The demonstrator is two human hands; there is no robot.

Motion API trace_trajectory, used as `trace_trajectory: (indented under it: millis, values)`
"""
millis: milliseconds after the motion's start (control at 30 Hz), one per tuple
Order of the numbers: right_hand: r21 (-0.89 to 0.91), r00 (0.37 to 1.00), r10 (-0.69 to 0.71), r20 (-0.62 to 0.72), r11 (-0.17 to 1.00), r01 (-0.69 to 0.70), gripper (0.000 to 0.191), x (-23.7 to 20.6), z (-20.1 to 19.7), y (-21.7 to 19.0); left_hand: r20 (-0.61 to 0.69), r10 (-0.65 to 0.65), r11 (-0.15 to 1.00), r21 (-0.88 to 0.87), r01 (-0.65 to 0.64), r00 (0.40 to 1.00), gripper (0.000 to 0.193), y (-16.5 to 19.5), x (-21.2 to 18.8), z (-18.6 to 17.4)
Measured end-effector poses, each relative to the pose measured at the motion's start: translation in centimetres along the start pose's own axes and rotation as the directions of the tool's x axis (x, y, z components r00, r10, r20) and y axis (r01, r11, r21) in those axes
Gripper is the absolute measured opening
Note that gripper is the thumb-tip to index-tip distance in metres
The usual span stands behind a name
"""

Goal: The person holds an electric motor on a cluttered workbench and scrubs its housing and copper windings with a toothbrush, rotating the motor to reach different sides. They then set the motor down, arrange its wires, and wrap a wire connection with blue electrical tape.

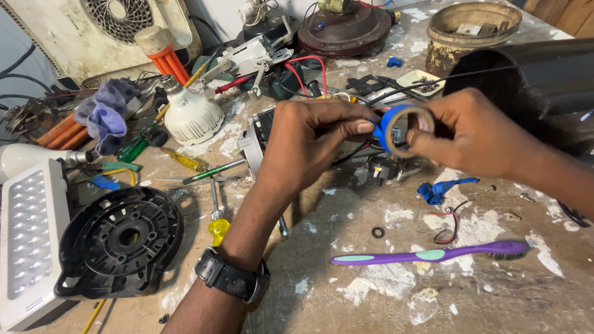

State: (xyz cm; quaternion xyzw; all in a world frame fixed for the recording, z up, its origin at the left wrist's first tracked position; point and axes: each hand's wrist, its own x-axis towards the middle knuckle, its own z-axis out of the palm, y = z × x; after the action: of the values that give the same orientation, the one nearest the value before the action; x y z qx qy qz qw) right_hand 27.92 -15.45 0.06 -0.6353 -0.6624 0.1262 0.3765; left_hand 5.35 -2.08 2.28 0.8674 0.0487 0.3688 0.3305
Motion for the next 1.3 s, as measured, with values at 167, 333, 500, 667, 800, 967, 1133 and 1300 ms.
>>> trace_trajectory:
  millis: [167, 333, 500, 667, 800, 967, 1133, 1300]
  values:
    - [-0.384, 0.919, -0.387, -0.069, 0.861, 0.334, 0.037, -0.2, -0.5, -0.7, 0.04, -0.067, 0.975, -0.211, 0.074, 0.997, 0.021, 0.0, -0.1, 0.2]
    - [-0.353, 0.984, -0.122, 0.131, 0.922, 0.162, 0.03, -0.4, 0.4, -2.5, 0.085, -0.212, 0.867, -0.444, 0.227, 0.974, 0.026, -0.2, 0.1, 0.3]
    - [-0.326, 0.965, -0.206, 0.16, 0.912, 0.249, 0.036, -1.2, 2.1, -3.4, 0.076, -0.137, 0.884, -0.441, 0.156, 0.988, 0.025, -0.4, -0.1, -0.2]
    - [-0.38, 0.969, -0.22, 0.112, 0.892, 0.246, 0.044, -1.1, 1.5, -2.6, 0.106, -0.097, 0.862, -0.488, 0.137, 0.99, 0.034, -0.7, -0.3, -0.2]
    - [-0.402, 0.93, -0.364, -0.051, 0.86, 0.314, 0.035, -1.2, 0.9, -2.4, 0.119, -0.104, 0.812, -0.563, 0.153, 0.987, 0.041, -0.9, -0.3, 0.4]
    - [-0.333, 0.904, -0.355, -0.24, 0.904, 0.267, 0.03, -1.2, 1.0, -3.4, 0.062, -0.087, 0.847, -0.52, 0.107, 0.994, 0.041, -0.9, -0.2, 0.7]
    - [-0.175, 0.926, -0.299, -0.231, 0.949, 0.263, 0.026, -1.1, 1.1, -4.4, -0.053, -0.088, 0.959, -0.274, 0.071, 0.995, 0.031, -0.2, -0.5, 1.4]
    - [-0.133, 0.943, -0.14, -0.303, 0.986, 0.104, 0.025, -1.3, 1.2, -4.2, -0.045, 0.283, 0.948, 0.164, -0.273, 0.958, 0.031, 0.3, -0.8, 1.3]
